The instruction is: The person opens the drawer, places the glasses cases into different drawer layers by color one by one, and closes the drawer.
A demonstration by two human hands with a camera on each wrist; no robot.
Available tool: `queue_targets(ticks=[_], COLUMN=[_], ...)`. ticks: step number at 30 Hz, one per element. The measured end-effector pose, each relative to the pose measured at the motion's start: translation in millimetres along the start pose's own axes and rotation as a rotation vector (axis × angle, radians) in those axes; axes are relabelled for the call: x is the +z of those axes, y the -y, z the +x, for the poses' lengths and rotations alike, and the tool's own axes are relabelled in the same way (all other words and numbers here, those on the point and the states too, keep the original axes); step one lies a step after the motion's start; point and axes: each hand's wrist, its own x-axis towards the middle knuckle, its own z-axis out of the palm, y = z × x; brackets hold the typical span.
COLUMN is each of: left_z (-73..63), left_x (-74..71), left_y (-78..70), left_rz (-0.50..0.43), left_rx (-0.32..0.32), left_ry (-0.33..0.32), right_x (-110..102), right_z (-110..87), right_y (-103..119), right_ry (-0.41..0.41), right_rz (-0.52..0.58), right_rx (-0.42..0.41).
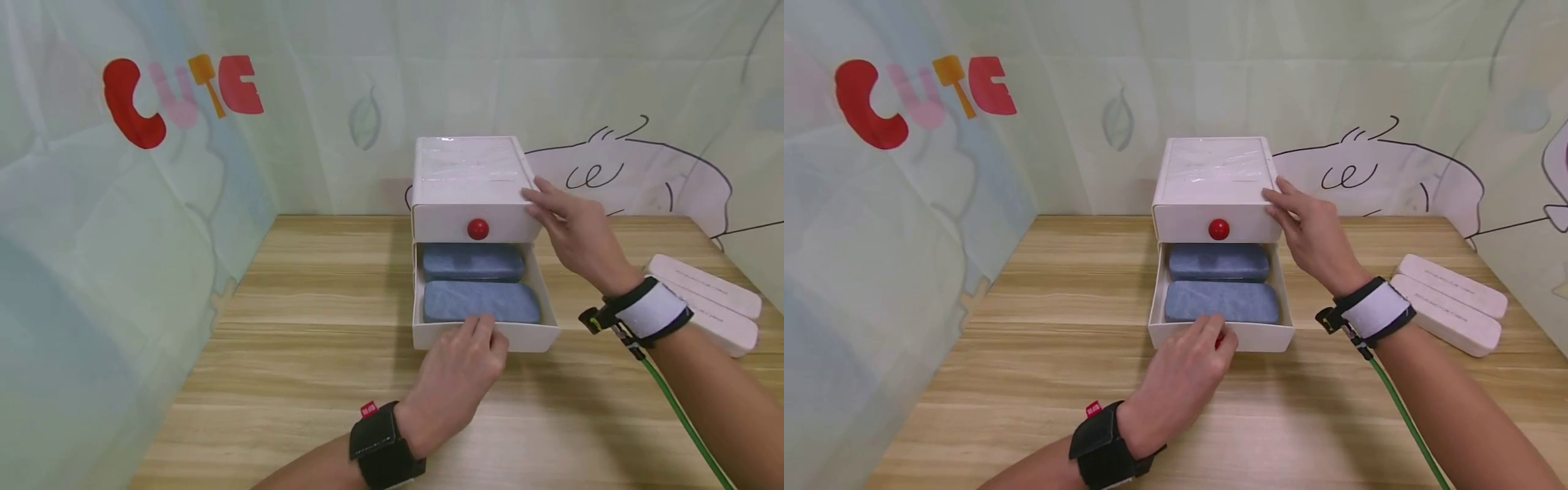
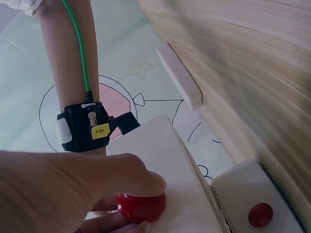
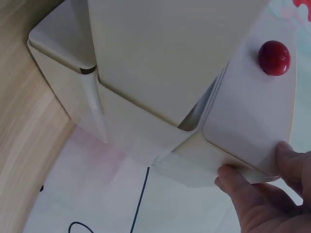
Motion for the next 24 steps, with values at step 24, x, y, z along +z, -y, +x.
queue_targets(ticks=[24], left_z=[2.8], left_x=[6.3], left_y=[1.7], left_rz=[0.000], left_rx=[-0.007], left_ry=[-0.032], right_x=[3.8], right_z=[1.3], right_y=[-1.2], right_ry=[-0.046], right_rz=[0.018], right_rx=[0.044])
